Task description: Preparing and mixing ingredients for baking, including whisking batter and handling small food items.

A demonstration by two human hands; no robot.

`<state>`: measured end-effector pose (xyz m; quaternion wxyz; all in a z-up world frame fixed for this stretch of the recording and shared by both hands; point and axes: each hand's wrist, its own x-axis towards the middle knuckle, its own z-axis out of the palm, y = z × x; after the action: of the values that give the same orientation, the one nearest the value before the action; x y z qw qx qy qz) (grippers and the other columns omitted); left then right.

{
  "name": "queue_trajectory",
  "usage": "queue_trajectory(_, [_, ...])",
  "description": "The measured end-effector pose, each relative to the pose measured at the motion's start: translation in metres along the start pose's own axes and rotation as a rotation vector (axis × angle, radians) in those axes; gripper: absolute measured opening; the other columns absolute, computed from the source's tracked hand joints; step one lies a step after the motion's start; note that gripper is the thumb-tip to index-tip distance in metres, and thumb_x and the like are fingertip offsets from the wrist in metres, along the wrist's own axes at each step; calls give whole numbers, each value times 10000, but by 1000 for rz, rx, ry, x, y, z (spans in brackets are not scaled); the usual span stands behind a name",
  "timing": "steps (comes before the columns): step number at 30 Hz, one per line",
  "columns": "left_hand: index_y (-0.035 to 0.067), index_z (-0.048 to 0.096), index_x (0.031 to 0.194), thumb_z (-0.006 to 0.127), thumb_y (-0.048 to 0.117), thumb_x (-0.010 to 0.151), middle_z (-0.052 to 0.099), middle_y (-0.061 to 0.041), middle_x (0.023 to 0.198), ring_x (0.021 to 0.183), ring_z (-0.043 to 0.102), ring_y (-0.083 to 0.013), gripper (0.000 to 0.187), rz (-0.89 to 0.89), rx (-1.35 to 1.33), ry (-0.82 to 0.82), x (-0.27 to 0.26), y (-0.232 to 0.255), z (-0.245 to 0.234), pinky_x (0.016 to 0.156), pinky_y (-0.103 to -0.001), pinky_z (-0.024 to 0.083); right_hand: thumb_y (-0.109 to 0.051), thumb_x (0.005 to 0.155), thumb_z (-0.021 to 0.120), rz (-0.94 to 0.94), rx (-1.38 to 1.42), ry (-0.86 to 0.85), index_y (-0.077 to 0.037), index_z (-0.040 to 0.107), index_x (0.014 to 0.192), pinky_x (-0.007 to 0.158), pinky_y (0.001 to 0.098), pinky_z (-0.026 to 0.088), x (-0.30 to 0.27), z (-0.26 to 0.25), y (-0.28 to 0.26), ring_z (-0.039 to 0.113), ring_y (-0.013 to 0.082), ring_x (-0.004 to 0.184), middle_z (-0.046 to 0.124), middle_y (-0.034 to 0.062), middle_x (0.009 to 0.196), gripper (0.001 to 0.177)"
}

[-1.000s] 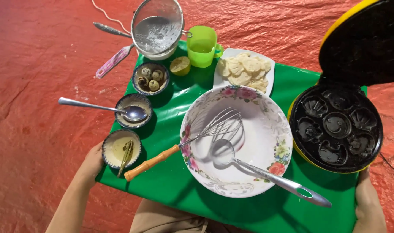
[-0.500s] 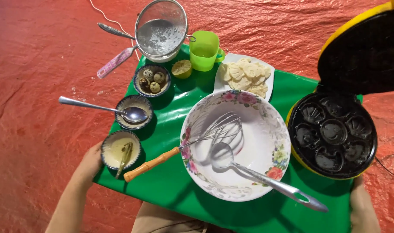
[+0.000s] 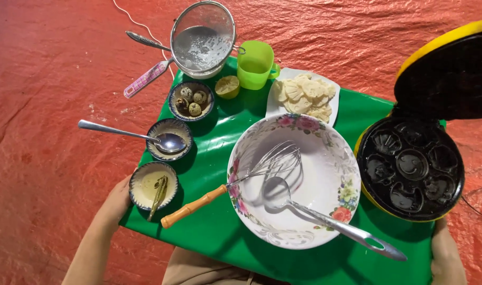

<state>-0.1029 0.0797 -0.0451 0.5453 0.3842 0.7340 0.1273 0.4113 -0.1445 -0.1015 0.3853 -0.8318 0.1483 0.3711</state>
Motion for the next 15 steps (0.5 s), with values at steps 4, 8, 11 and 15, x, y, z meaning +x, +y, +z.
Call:
queue_trajectory(4, [70, 534, 1072, 364, 270, 759, 552, -112, 1077, 955, 507, -230, 409, 2, -20, -20, 0, -1, 1, 769, -347, 398, -644, 857, 344, -38, 27, -66, -60, 430, 1106, 763, 559, 374, 7, -3, 1, 461, 399, 871, 477, 230, 990, 641])
queue_trajectory(8, [54, 518, 1071, 334, 312, 822, 524, -91, 1055, 924, 470, -189, 403, 141, -53, -4, 22, -26, -6, 770, -315, 362, -672, 760, 191, -93, -94, -93, 12, 292, 1227, 812, 522, 341, -11, -14, 5, 403, 380, 1009, 386, 266, 1128, 835])
queue_trajectory(11, [43, 515, 1064, 255, 416, 873, 519, -82, 1033, 926, 460, -146, 493, 388, -27, 42, 41, -44, -16, 811, -274, 348, -627, 791, 73, -172, -44, -247, -47, 330, 1231, 849, 416, 312, 9, -42, 24, 402, 304, 1018, 414, 198, 1118, 771])
queue_trajectory(15, [73, 515, 1049, 346, 128, 1046, 542, -53, 987, 889, 512, -135, 177, 888, -86, 503, 25, -58, -36, 786, -240, 436, -606, 861, 101, -274, -63, -172, -8, 417, 1147, 767, 380, 356, 29, -96, 63, 465, 299, 938, 483, 199, 1034, 734])
